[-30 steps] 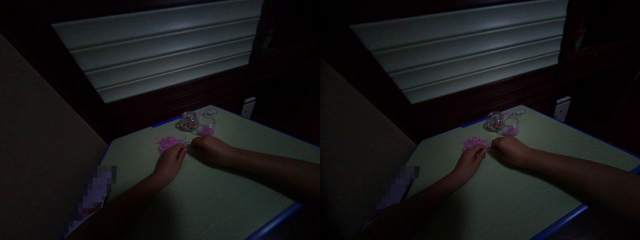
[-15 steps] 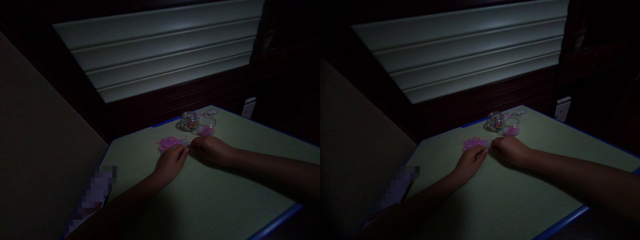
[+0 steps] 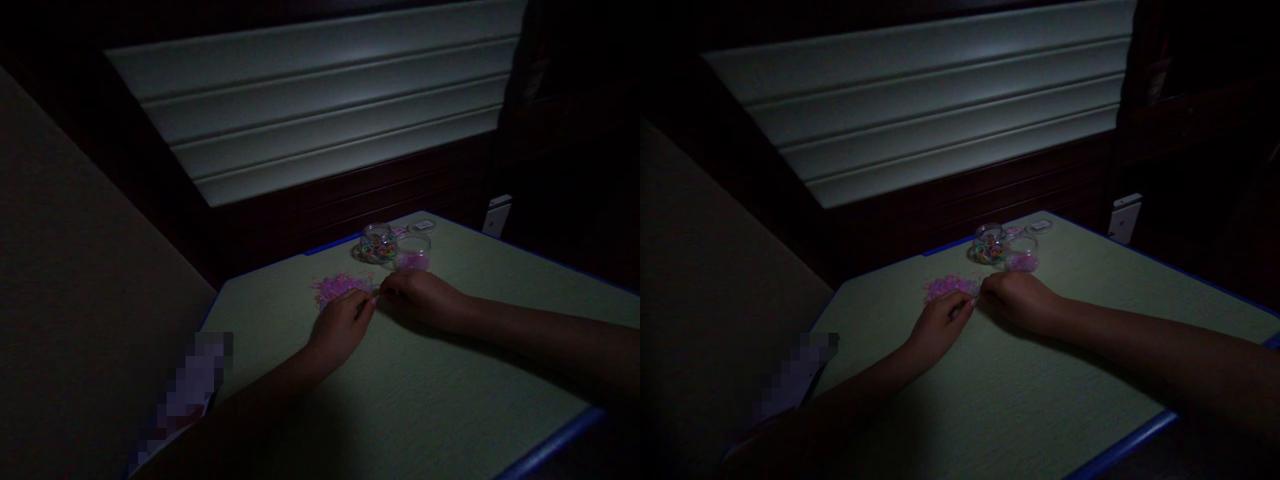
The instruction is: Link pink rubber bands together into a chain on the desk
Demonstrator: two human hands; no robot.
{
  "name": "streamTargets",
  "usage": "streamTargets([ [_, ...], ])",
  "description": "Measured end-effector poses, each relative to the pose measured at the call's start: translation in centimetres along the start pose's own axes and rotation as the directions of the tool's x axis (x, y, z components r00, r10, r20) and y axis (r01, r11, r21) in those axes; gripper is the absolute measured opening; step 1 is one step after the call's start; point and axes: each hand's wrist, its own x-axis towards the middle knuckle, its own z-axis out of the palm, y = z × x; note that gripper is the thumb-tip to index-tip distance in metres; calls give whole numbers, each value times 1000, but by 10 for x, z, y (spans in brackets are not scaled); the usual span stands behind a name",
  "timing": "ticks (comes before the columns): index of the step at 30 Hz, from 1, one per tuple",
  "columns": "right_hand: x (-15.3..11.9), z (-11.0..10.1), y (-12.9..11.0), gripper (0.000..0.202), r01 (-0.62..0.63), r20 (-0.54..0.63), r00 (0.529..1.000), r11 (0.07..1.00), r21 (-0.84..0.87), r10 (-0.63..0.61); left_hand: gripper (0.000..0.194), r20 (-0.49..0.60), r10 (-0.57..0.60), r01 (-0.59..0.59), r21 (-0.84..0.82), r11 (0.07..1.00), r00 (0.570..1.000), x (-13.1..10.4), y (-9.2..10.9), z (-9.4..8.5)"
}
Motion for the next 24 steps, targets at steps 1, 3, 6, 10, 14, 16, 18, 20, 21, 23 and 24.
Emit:
streamTargets([
  [1, 0, 0, 0, 20, -3, 2, 1000, 1000, 4, 3, 24, -6, -3, 3, -4, 1000, 1000, 0, 0, 0],
  [3, 0, -1, 0, 20, -10, 3, 1000, 1000, 8, 10, 24, -16, -10, 9, -13, 1000, 1000, 1, 0, 0],
  [6, 0, -1, -1, 20, -8, 4, 1000, 1000, 14, 8, 22, -33, -17, 16, -20, 1000, 999, 1, -1, 1],
  [10, 0, -1, -2, 18, -7, -7, 1000, 1000, 23, 7, 21, -40, -17, 16, -22, 1000, 999, 1, -2, 1],
  [14, 0, -1, -2, 17, -3, -1, 1000, 1000, 21, 3, 20, -40, -10, 9, -22, 1000, 999, 0, -2, 2],
  [16, -1, -2, -2, 18, -3, 0, 1000, 1000, 26, 3, 19, -37, -6, 5, -20, 1000, 999, 0, -3, 2],
  [18, -1, -3, -3, 18, -4, -1, 1000, 999, 34, 4, 20, -32, -7, 6, -15, 1000, 999, 0, -3, 2],
  [20, -1, -4, -4, 19, -5, -3, 1000, 999, 43, 5, 20, -29, -11, 11, -11, 1000, 1000, 0, -3, 1],
  [21, -1, -4, -4, 20, -5, -4, 1000, 999, 48, 6, 20, -28, -11, 11, -11, 1000, 1000, 0, -3, 1],
  [23, -1, -3, -4, 20, -5, -6, 1000, 998, 61, 5, 19, -24, -7, 7, -13, 1000, 1000, 0, -4, 1],
  [24, -1, -3, -3, 20, -4, -9, 1000, 998, 68, 5, 19, -25, -4, 4, -14, 1000, 1000, 0, -4, 1],
])
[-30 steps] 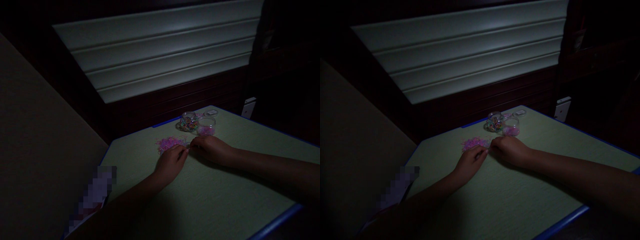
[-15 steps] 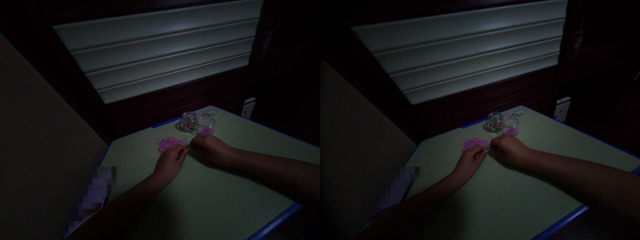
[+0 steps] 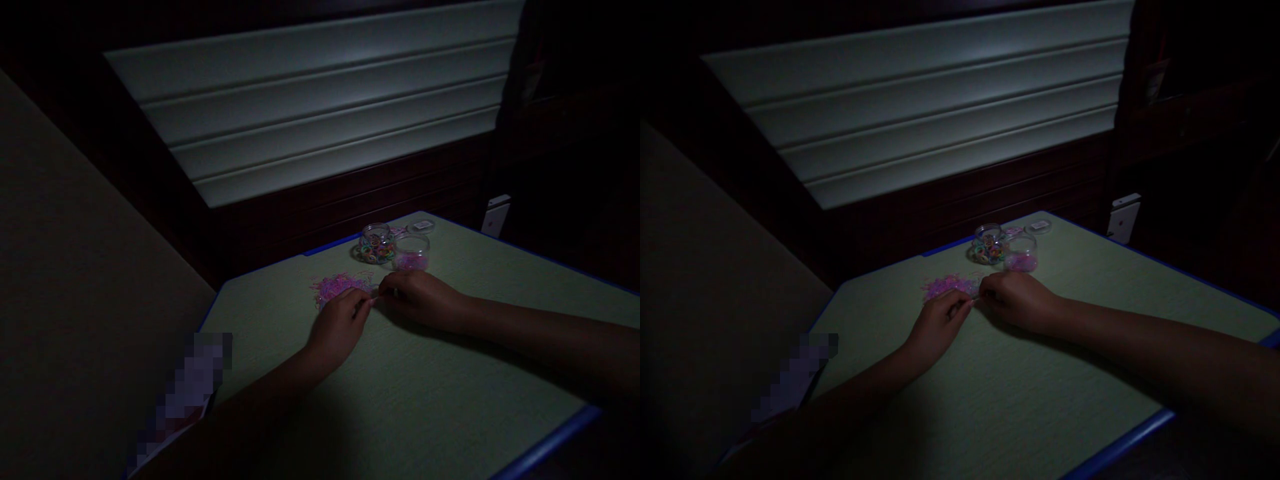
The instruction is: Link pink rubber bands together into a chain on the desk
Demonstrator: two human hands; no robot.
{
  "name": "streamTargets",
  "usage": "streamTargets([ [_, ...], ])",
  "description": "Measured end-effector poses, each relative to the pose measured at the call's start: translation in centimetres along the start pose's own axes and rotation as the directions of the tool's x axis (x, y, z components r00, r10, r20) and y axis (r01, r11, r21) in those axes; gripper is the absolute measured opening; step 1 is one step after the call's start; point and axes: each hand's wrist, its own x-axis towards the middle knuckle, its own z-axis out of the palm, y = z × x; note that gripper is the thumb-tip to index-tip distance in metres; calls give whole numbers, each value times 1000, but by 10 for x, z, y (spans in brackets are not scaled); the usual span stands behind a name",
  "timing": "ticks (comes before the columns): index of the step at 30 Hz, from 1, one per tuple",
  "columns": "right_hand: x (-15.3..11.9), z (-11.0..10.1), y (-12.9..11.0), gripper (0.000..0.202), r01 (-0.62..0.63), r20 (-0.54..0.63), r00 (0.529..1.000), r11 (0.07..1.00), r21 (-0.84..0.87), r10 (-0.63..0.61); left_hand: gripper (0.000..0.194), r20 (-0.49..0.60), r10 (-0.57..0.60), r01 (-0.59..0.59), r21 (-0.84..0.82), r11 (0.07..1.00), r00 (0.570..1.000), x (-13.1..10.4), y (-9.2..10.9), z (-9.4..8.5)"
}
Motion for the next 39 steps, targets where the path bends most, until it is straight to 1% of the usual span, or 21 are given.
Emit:
streamTargets([
  [5, 0, 3, 3, 18, -7, -23, 1000, 1000, 28, 7, 19, -5, -2, 2, 5, 1000, 1000, 0, 0, 0],
  [13, 0, 4, 6, 16, -14, -22, 1000, 998, 67, 15, 18, -8, 2, -2, -1, 1000, 1000, 0, 0, 1],
  [19, 1, 4, 6, 19, -20, -20, 1000, 996, 88, 22, 17, -12, 4, -4, -4, 1000, 1000, 0, 0, 1],
  [39, 1, 5, 6, 13, -15, -21, 1000, 995, 98, 17, 13, -25, -10, 9, -33, 999, 1000, 0, 0, 2],
])
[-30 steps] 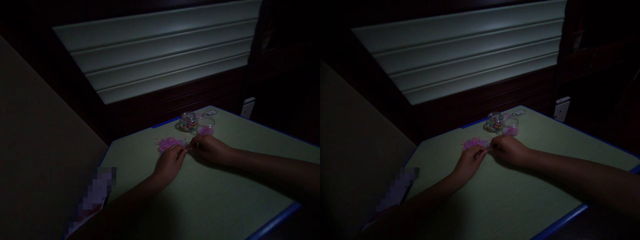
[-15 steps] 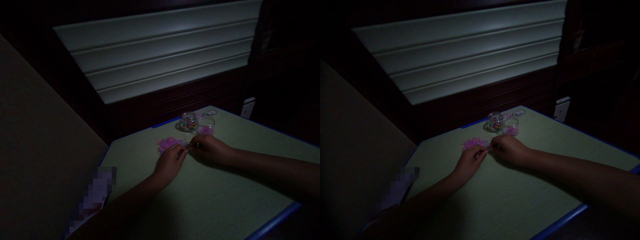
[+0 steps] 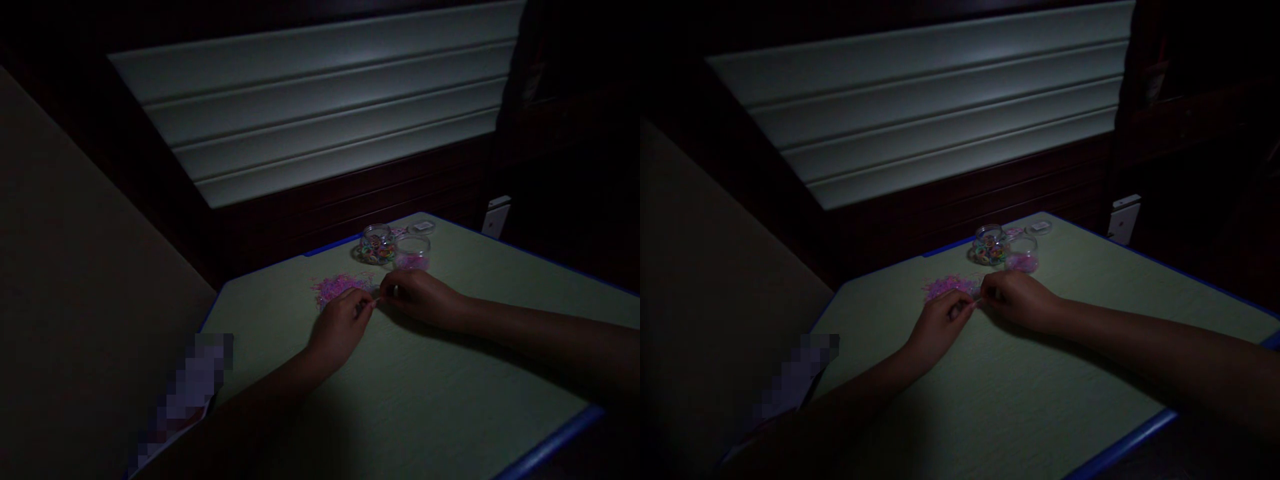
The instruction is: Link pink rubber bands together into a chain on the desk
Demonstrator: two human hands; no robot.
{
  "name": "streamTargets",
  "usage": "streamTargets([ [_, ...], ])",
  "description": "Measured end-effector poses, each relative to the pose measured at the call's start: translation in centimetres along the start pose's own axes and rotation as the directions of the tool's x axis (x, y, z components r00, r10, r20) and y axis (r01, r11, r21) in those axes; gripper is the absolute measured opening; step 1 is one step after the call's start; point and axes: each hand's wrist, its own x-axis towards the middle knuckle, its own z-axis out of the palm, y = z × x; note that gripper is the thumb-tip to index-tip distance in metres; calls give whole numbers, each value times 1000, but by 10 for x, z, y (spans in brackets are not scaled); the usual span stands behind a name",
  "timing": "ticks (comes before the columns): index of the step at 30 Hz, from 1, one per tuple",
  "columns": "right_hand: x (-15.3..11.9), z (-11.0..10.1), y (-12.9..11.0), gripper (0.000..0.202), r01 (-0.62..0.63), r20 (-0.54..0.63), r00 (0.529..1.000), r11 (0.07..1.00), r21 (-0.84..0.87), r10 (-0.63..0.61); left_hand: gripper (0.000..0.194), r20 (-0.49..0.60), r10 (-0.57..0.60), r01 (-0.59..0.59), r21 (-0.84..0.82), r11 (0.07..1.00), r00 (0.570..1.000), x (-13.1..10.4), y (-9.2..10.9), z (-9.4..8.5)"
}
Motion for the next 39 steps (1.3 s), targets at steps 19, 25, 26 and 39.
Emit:
streamTargets([
  [19, -1, -3, -5, 18, -25, 33, 999, 999, 38, 24, 12, 8, 2, -3, 24, 1000, 1000, 0, 2, -2],
  [25, -1, -4, -5, 22, -25, 35, 999, 998, 58, 23, 11, 5, -4, 4, 26, 1000, 1000, 0, 0, -1],
  [26, -1, -4, -5, 24, -28, 37, 999, 998, 60, 25, 11, 5, -9, 9, 24, 1000, 1000, 0, 0, 0],
  [39, 0, -3, -5, 29, -5, 52, 999, 1000, 17, 4, 11, 4, -7, 7, 25, 1000, 1000, -1, 1, -2],
])
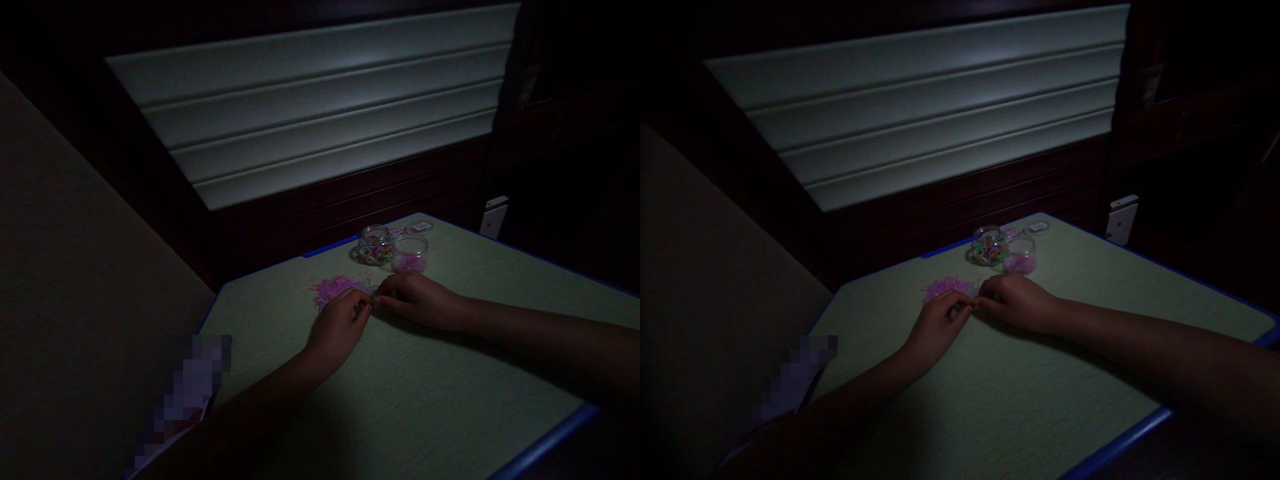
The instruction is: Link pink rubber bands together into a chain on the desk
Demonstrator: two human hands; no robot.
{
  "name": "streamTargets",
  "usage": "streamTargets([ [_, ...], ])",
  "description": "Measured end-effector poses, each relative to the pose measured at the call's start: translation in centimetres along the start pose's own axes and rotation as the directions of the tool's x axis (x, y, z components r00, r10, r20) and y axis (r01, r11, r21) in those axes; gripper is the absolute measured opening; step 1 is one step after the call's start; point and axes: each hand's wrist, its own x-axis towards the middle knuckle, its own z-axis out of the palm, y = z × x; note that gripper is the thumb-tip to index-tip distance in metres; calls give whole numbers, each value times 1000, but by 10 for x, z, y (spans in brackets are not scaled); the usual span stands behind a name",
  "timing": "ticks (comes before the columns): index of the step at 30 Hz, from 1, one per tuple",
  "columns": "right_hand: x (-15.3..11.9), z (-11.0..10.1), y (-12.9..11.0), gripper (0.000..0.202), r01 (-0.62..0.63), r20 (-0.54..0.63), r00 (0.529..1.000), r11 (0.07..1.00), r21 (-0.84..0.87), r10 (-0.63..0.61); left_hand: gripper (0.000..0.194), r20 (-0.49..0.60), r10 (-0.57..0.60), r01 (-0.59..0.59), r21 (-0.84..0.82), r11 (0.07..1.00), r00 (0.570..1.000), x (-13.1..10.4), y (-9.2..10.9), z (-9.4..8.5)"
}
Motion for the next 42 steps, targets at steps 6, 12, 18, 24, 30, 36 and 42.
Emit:
streamTargets([
  [6, 1, 2, 1, 27, -12, -5, 1000, 1000, -4, 12, 11, -8, 23, -23, 10, 1000, 1000, 0, -1, 0],
  [12, 1, 2, 2, 24, -21, -13, 1000, 1000, -12, 21, 11, -8, 30, -30, 6, 1000, 1000, 1, 0, 1],
  [18, 1, 3, 4, 21, -32, -1, 999, 999, 19, 32, 12, 1, 20, -20, 6, 1000, 1000, 0, 0, 2],
  [24, 1, 3, 2, 19, -22, -17, 1000, 998, 55, 23, 12, -5, 10, -10, 3, 1000, 1000, 0, 0, 2],
  [30, 2, 4, 4, 17, 4, -30, 1000, 999, 43, -3, 14, -2, -1, 1, -11, 1000, 1000, 0, 0, 2],
  [36, 1, 3, 3, 17, 24, -37, 999, 999, 46, -22, 19, 20, 11, -10, -36, 999, 1000, 0, 1, 1],
  [42, 1, 3, 1, 16, 32, -52, 998, 998, 52, -29, 19, 20, 11, -10, -14, 1000, 1000, 0, 0, 1],
])
